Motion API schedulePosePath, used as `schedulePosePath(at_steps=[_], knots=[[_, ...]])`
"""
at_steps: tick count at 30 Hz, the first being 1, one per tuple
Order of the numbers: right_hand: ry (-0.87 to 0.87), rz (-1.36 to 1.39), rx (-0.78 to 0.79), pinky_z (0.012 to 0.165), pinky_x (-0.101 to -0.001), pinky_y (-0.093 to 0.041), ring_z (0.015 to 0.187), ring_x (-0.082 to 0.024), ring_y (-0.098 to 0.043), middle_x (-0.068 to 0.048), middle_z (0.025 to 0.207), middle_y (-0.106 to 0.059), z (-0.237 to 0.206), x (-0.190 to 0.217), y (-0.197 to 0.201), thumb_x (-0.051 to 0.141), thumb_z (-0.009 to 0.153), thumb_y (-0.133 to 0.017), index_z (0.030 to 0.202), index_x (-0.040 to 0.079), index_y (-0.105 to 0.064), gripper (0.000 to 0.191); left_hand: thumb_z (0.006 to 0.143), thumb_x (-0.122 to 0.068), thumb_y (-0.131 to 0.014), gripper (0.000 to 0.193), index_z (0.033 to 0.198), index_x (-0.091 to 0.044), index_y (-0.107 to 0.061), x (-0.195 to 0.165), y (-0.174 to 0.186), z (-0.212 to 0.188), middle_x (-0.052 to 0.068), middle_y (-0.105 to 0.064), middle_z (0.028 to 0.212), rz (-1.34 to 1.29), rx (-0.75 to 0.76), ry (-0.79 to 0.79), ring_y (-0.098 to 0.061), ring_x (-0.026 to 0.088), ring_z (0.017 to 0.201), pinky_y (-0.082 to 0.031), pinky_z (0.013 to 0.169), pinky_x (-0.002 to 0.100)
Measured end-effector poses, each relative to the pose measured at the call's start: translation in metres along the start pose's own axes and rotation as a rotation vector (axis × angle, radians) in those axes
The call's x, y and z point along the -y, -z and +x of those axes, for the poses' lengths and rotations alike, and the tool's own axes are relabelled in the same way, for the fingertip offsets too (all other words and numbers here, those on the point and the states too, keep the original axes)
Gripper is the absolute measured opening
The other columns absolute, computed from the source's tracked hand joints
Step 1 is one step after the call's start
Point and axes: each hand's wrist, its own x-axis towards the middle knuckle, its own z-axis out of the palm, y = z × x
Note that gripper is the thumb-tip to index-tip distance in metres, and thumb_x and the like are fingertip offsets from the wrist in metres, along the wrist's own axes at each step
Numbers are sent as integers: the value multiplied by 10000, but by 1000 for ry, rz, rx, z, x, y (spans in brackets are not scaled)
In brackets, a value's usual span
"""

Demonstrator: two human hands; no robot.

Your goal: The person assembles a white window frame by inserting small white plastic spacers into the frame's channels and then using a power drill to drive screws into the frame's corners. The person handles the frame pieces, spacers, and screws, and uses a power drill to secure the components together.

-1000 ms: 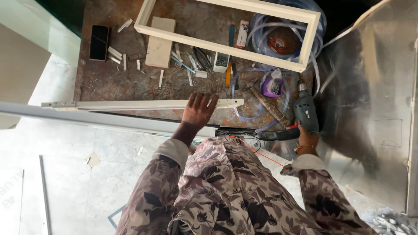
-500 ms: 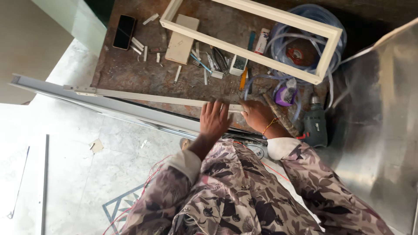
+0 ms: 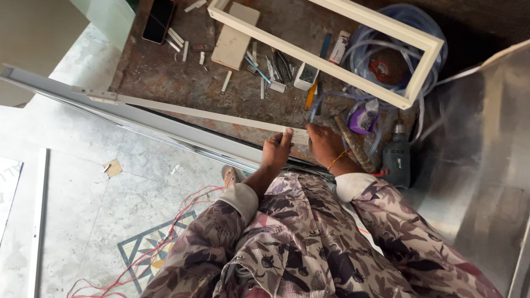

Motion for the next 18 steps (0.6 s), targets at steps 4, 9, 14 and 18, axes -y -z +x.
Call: schedulePosePath(at_steps=[4, 9, 14, 18], knots=[[46, 27, -47, 669, -501, -550, 870, -376, -690, -142, 882, -702, 3, 3, 4, 86, 834, -675, 993, 74, -574, 189, 998, -467, -651, 565, 693, 8, -671, -8, -3, 2, 10, -580, 563, 40, -44, 107, -505, 93, 499, -398, 477, 292], [12, 37, -43, 671, -504, -552, 879, -383, -691, -149, 909, -716, 5, 9, 10, 66, 841, -665, 996, 69, -569, 183, 982, -526, -626, 573, 770, -7, -750, -22, 5, -1, 53, -676, 607, 265, -25, 5, -631, 131, 567, -487, 575, 313], [4, 48, 8, 729, -511, -565, 916, -379, -697, -163, 936, -715, -1, 0, 6, 54, 853, -653, 1026, 69, -579, 189, 940, -574, -616, 599, 837, -6, -775, -31, -3, -10, 101, -755, 691, 359, -27, 61, -739, 189, 651, -577, 658, 366], [-17, 45, -34, 742, -520, -566, 944, -391, -703, -173, 1011, -733, -3, -13, 2, 72, 828, -673, 1138, 90, -639, 312, 937, -599, -655, 596, 861, -27, -800, -25, 17, 1, 116, -767, 727, 521, -15, -11, -689, 183, 696, -521, 696, 347]])
